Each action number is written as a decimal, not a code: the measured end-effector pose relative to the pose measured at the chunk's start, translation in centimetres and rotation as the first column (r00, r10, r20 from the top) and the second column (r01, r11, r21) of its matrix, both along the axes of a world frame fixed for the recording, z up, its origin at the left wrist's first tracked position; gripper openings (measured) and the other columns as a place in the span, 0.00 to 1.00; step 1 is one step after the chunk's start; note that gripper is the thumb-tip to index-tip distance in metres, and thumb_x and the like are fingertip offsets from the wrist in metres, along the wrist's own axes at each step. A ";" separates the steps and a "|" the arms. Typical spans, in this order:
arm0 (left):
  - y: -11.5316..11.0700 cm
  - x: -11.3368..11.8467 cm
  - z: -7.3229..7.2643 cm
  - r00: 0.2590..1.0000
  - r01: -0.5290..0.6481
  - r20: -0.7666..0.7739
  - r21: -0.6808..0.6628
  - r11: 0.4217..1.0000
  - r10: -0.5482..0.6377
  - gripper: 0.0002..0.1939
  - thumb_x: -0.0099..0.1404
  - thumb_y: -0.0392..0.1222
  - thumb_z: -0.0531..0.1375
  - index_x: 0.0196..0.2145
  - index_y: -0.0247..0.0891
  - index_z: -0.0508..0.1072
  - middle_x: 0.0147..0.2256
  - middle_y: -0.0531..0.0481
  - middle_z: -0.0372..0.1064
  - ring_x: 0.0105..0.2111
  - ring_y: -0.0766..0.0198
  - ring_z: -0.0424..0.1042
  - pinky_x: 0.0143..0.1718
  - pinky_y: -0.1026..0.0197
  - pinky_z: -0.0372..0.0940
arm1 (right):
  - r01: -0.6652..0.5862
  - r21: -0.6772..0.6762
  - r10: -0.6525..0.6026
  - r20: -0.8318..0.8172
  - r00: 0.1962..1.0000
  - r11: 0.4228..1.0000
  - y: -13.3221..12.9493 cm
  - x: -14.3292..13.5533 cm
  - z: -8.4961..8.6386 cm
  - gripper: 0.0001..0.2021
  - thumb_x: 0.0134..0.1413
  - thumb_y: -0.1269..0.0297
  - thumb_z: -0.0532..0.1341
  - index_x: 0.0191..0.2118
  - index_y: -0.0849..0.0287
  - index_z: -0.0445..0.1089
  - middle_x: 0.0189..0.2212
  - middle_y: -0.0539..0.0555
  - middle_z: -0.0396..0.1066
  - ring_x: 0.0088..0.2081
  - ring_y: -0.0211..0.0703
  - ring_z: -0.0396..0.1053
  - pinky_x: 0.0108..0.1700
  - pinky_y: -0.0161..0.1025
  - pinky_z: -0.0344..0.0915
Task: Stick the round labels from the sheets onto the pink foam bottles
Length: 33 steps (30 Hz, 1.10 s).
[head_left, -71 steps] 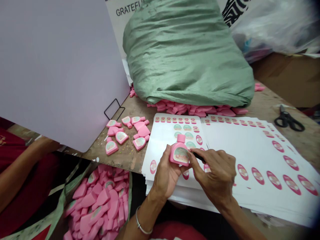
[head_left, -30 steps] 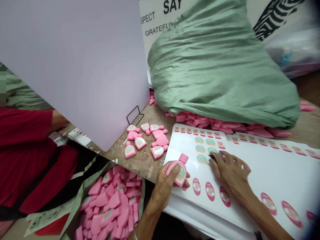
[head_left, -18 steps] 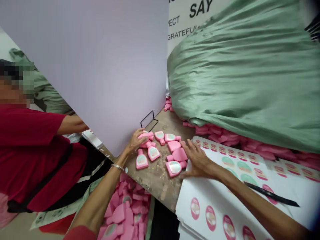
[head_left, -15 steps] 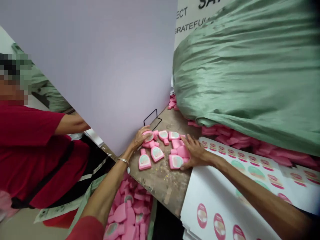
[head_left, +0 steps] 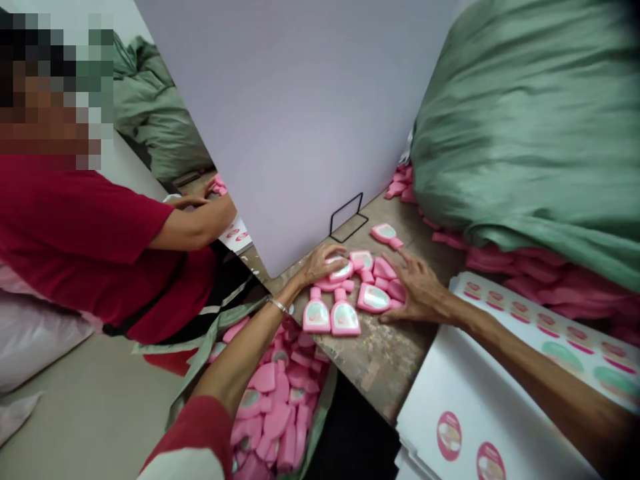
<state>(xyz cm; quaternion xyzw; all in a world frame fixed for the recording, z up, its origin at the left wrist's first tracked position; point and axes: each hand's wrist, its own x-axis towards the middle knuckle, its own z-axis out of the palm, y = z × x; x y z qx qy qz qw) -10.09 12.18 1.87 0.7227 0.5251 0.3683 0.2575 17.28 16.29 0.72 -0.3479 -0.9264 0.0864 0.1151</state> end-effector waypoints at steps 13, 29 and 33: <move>2.1 1.3 -1.6 0.989 -0.059 0.136 0.042 0.997 0.053 0.20 0.64 0.51 0.54 0.44 0.34 0.75 0.48 0.43 0.72 0.49 0.56 0.68 0.54 0.56 0.59 | 0.211 -0.073 -0.222 -0.213 0.952 0.975 5.5 -4.6 -1.4 0.25 0.63 0.49 0.43 0.57 0.53 0.62 0.59 0.56 0.60 0.61 0.51 0.54 0.60 0.54 0.51; -20.0 -7.4 -0.4 0.927 -0.339 0.108 -0.169 0.925 0.359 0.25 0.67 0.53 0.47 0.40 0.34 0.78 0.40 0.46 0.76 0.41 0.57 0.71 0.47 0.58 0.63 | 0.263 -0.164 -0.310 -0.485 0.818 0.951 -20.6 -16.4 0.2 0.20 0.63 0.58 0.45 0.52 0.59 0.67 0.55 0.62 0.62 0.53 0.53 0.60 0.55 0.53 0.55; -26.3 -9.0 -1.7 0.864 -0.495 -0.040 -0.245 0.833 0.502 0.22 0.65 0.51 0.50 0.34 0.35 0.79 0.34 0.48 0.76 0.38 0.58 0.73 0.43 0.59 0.65 | 0.007 -0.162 -0.094 -0.536 0.839 0.987 -26.2 -15.4 -2.0 0.18 0.62 0.61 0.47 0.52 0.57 0.66 0.52 0.60 0.65 0.54 0.51 0.60 0.55 0.52 0.58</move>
